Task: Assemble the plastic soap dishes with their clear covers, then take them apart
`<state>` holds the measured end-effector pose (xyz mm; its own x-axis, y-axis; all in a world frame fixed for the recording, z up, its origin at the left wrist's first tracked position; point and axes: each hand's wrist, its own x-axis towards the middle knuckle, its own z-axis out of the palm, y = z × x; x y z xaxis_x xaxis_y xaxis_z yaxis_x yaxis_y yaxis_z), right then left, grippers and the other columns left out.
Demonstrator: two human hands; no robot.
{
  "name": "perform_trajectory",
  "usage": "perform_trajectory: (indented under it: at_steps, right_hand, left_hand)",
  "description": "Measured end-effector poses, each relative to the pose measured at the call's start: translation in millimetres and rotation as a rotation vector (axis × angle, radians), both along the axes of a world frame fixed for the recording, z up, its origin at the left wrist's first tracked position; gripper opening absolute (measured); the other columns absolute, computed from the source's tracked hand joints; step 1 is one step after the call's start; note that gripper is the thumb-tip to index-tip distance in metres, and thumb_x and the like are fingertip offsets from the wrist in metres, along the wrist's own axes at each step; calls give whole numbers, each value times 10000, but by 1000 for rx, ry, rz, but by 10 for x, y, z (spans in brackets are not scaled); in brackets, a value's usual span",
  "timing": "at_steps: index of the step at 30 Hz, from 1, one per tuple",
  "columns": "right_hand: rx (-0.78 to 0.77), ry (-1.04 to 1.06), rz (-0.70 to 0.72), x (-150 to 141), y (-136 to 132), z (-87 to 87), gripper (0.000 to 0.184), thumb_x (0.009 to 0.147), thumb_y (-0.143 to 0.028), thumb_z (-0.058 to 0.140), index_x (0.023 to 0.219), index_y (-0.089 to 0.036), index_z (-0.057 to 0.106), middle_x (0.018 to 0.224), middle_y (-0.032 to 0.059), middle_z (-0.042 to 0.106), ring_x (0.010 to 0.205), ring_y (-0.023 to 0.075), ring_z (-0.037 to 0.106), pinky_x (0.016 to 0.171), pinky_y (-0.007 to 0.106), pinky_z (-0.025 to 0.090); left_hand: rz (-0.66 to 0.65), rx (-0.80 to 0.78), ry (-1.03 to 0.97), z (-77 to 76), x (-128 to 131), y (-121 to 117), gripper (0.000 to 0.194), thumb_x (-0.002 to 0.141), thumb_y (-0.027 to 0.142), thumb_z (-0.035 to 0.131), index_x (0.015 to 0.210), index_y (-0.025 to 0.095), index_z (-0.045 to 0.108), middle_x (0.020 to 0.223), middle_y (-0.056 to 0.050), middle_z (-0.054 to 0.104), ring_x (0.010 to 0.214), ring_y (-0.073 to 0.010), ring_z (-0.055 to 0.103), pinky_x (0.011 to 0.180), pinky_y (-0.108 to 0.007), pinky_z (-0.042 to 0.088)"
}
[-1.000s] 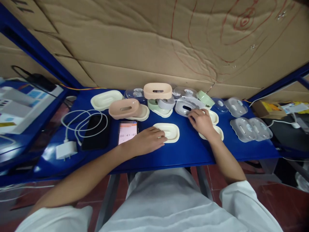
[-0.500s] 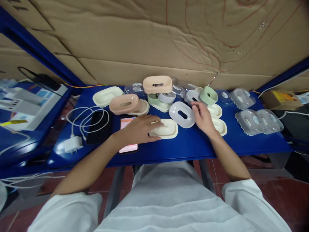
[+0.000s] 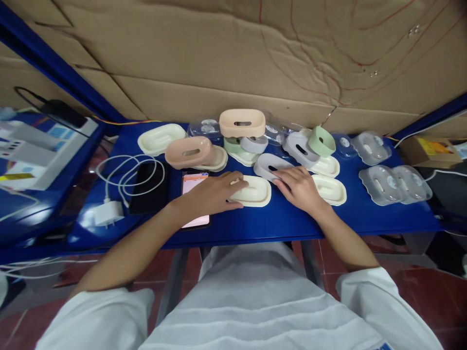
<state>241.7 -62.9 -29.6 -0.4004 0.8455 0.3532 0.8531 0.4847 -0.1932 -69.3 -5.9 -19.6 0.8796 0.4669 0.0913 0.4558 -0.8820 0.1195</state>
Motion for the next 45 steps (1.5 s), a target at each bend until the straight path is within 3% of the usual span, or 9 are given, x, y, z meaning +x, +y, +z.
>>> perform_trajectory:
  at_steps: [6,11,20,26,31,34,36,40,45]
  right_hand:
    - [-24,-26,241,-225,-90,-1,355,1163,-323,492,1400,-229,738,1344,95,796,1220,257,731,1038,437,493]
    - [24,-93,334,-342,-92,-111,385,1144,-383,553,1453,-215,709,1462,106,741,1384,268,659,1156,446,471]
    - [22,-144,334,-356,-73,-194,493,1118,-185,520,1601,-244,601,1550,103,684,1463,261,619,1253,505,460]
    - [-35,-114,368,-288,-28,-78,435,1130,-245,513,1542,-248,654,1525,97,703,1449,257,633,1243,489,483]
    - [42,39,-18,228,533,204,529,1150,-411,449,1635,-216,532,1654,149,577,1555,329,521,1286,586,411]
    - [-5,8,-224,531,1011,324,763,1063,-531,611,1705,-170,412,1773,214,384,1621,441,399,1267,707,360]
    - [-95,-36,-277,621,1258,358,855,998,-538,707,1705,-155,416,1754,228,412,1584,468,442,1236,711,388]
    - [-139,-73,-350,591,1436,382,561,1024,-402,651,1527,-154,649,1456,204,720,1314,421,674,1126,612,502]
    - [343,11,-389,509,1165,450,276,1058,-253,510,1138,-195,768,1191,127,793,1234,350,671,1178,629,402]
  left_hand:
    - [-48,174,-26,66,25,16,510,1035,396,763,1489,229,603,1517,-183,606,1395,-379,592,1125,-491,510]
    - [-108,178,25,66,14,72,207,1037,343,752,1155,181,703,1223,-126,720,1209,-322,667,1043,-437,525]
    - [-84,100,-2,51,-14,87,147,984,211,768,1098,165,688,1176,-125,693,1127,-305,669,974,-410,535]
    - [-81,79,-11,-10,13,62,166,991,274,778,1068,154,693,1132,-119,696,1087,-297,667,932,-398,548]
    - [-65,50,-56,1,-7,80,178,1018,340,737,998,167,702,1130,-105,704,1091,-287,654,980,-406,548]
    - [-72,57,-71,9,-7,82,147,1020,315,715,1006,169,709,1130,-100,701,1086,-280,650,966,-397,545]
    - [-70,63,-83,10,-3,77,140,1022,310,707,1009,171,711,1131,-98,700,1085,-277,648,961,-392,542]
    - [-70,58,-95,-5,2,72,136,1021,305,706,1019,169,716,1146,-103,697,1099,-276,652,965,-385,543]
    - [-88,-43,-147,-49,-17,104,139,1033,299,700,1023,162,720,1173,-116,697,1133,-291,664,1010,-428,568]
